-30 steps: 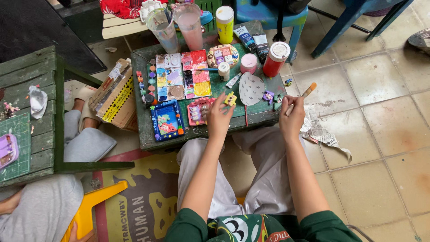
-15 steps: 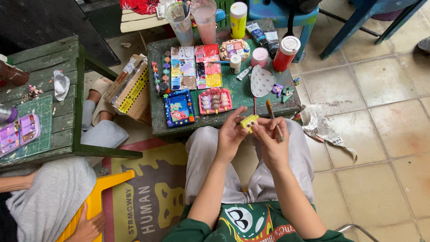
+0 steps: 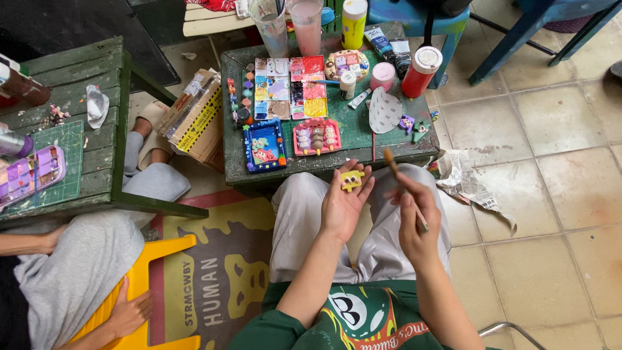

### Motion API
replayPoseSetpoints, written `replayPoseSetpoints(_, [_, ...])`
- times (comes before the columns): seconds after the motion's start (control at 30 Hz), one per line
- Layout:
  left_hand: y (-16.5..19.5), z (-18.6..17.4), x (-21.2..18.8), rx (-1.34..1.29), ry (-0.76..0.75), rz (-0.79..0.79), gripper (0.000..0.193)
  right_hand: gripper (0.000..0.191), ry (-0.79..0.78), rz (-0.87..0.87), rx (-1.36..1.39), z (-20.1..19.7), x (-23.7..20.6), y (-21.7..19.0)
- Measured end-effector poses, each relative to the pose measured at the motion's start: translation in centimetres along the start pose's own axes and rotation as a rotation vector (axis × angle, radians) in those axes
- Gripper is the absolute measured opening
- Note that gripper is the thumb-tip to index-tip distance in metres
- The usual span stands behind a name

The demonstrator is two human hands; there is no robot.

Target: The person paints several small plastic figurines and a rectangular tray using a paintbrush and a palette of acrylic paints. They dip the brush into different colors and apply paint to the figurines and the tray's surface, placing finished items on the table.

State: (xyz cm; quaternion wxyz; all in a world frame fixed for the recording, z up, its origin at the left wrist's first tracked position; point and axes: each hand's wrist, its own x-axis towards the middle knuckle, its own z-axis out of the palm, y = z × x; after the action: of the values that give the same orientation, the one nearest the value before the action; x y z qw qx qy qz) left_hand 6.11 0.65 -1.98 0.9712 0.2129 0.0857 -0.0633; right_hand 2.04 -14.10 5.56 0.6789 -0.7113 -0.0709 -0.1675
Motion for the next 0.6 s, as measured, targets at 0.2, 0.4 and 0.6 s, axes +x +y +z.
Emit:
replayPoseSetpoints(0.2, [0.0, 1.7, -0.8, 0.154, 0.001, 0.069, 0.049, 0.030, -0.258, -0.354, -0.396, 0.9, -0.6, -2.6])
replayPoseSetpoints(0.4, [0.5, 1.8, -0.7, 0.133, -0.050, 0.084, 0.049, 0.029, -0.190, -0.337, -0.372, 0.8, -0.8, -2.8])
replayPoseSetpoints(0.6, [0.4, 1.3, -0.2, 0.018, -0.044, 0.053, 0.051, 0.027, -0.175, -0.224, -0.292, 0.9, -1.8, -1.8])
